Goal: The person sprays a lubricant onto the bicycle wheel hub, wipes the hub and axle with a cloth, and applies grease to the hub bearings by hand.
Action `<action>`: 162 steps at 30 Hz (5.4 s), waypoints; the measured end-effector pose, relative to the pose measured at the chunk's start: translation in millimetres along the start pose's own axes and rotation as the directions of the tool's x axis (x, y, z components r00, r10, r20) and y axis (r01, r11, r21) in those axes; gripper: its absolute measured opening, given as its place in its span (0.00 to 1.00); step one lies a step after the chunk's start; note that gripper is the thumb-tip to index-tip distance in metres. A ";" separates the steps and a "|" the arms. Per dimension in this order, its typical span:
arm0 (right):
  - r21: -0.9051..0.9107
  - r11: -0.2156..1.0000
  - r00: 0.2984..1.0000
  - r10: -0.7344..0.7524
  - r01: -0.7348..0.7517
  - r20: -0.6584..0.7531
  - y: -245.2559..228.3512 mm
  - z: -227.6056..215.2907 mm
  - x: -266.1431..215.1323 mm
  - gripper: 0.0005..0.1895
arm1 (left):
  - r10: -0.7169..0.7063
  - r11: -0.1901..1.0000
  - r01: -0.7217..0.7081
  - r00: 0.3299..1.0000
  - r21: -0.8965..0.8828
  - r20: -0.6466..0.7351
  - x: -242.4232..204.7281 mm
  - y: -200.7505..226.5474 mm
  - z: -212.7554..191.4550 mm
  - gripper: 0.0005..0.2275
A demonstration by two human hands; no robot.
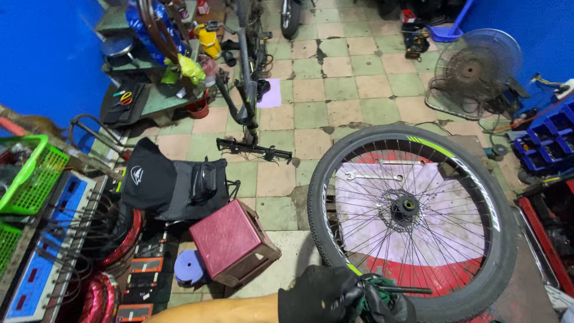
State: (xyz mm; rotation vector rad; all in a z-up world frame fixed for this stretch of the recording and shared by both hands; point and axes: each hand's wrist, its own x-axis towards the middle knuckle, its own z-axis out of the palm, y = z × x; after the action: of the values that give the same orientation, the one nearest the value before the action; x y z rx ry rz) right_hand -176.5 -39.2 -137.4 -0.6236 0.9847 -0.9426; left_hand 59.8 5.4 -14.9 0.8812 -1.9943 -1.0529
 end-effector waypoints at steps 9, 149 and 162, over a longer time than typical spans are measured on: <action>0.041 0.999 0.999 0.032 -0.032 0.008 4.8 -10.6 -5.1 0.14 | -0.320 0.845 0.349 0.937 -0.405 0.139 -1.9 -1.4 -6.8 0.14; -0.109 0.850 0.484 -0.395 0.516 -0.781 30.0 36.4 -7.2 0.10 | -0.182 -0.350 0.717 0.579 -0.603 0.794 45.5 -63.2 -15.4 0.13; -0.115 0.874 0.444 -0.349 0.472 -0.825 24.5 4.3 -25.9 0.08 | -0.359 0.009 0.759 0.610 -0.651 0.707 34.9 -76.9 -50.1 0.13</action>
State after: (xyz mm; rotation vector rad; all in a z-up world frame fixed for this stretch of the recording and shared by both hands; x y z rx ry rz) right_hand -169.5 -4.6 -144.5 -0.2612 1.6386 -1.8409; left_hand 101.0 -75.9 -51.2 0.7920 -0.6348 -2.6761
